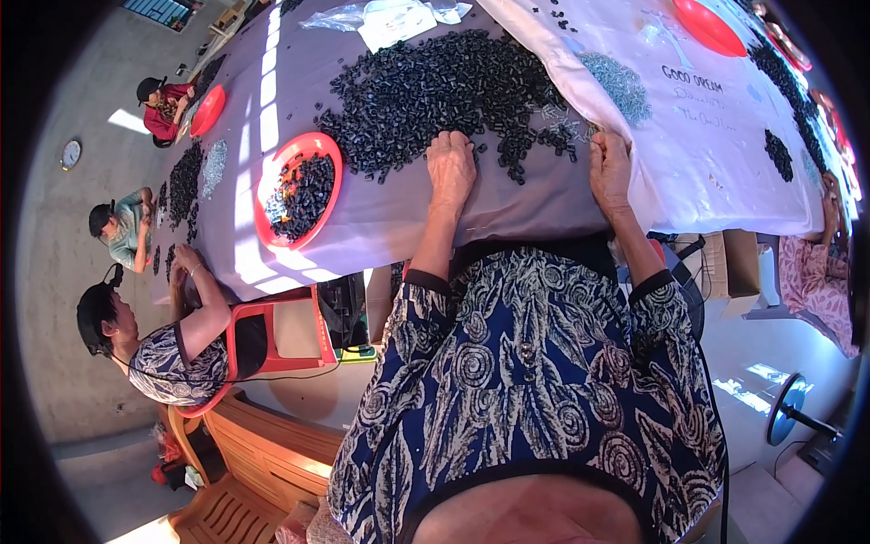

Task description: The person picks up small black plastic pieces from a pile on the table, joins them together by hand, and places the assembled units into a red tray. They also occasionally move loose pieces aside and adjust a black cap on their head.

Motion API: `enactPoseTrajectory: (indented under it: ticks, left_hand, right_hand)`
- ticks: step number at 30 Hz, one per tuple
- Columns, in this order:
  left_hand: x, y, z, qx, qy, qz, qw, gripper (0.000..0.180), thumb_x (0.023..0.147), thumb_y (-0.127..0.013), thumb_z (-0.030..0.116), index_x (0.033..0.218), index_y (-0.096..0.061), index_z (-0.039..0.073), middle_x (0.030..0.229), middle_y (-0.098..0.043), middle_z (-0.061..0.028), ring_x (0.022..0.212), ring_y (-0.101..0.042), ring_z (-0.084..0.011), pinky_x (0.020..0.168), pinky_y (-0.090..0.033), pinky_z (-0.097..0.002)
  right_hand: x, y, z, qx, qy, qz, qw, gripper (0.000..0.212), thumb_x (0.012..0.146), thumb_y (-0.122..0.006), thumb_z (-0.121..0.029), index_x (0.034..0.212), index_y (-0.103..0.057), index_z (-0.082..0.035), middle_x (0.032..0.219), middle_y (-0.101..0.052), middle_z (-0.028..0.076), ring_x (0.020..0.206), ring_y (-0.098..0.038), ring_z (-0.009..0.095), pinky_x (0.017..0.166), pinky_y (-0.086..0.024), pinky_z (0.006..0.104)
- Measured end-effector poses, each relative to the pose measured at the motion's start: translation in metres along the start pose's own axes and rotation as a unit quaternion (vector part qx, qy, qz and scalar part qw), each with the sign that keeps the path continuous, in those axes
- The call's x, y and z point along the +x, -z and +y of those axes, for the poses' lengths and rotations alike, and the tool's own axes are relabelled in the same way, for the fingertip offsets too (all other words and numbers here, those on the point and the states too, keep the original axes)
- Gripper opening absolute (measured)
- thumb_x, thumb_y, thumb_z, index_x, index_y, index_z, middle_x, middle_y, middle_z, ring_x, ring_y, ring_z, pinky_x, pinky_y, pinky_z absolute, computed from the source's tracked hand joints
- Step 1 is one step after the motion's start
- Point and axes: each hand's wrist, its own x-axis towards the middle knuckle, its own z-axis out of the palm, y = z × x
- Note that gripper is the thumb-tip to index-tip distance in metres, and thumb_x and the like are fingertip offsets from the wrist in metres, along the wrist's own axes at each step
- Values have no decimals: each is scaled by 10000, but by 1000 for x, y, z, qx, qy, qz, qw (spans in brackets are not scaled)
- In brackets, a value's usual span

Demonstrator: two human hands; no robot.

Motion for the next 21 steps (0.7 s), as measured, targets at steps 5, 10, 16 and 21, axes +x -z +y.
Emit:
enactPoseTrajectory:
  ticks: [5,10,16,21]
  left_hand:
    - [0,1,0,-21,9,-15,1000,106,753,-633,105,832,-578,59,826,-547,-110,815,-537,-285,725,-410,-393]
    - [1,4,0,-52,21,-14,998,89,758,-625,85,815,-572,42,817,-560,-109,798,-550,-288,718,-423,-395]
    - [-3,13,2,-155,92,25,983,86,847,-564,71,891,-543,0,769,-610,-128,647,-597,-228,622,-475,-295]
    - [-10,35,30,-562,236,-20,793,65,891,-510,52,903,-543,-2,793,-619,-91,650,-586,-142,623,-489,-257]
  right_hand:
    - [1,0,-1,-6,10,-19,1000,51,796,-562,-21,832,-527,-19,793,-553,140,760,-534,301,708,-423,388]
    - [1,-1,-2,29,-20,-21,999,74,794,-594,-44,824,-532,-15,762,-558,133,698,-544,278,656,-435,374]
    - [-3,-1,-13,69,-69,-21,995,109,802,-626,-72,836,-551,0,707,-552,101,611,-537,201,583,-441,331]
    - [-3,4,-48,297,-198,-101,929,126,841,-614,-129,851,-575,-9,664,-534,26,517,-487,81,474,-403,234]
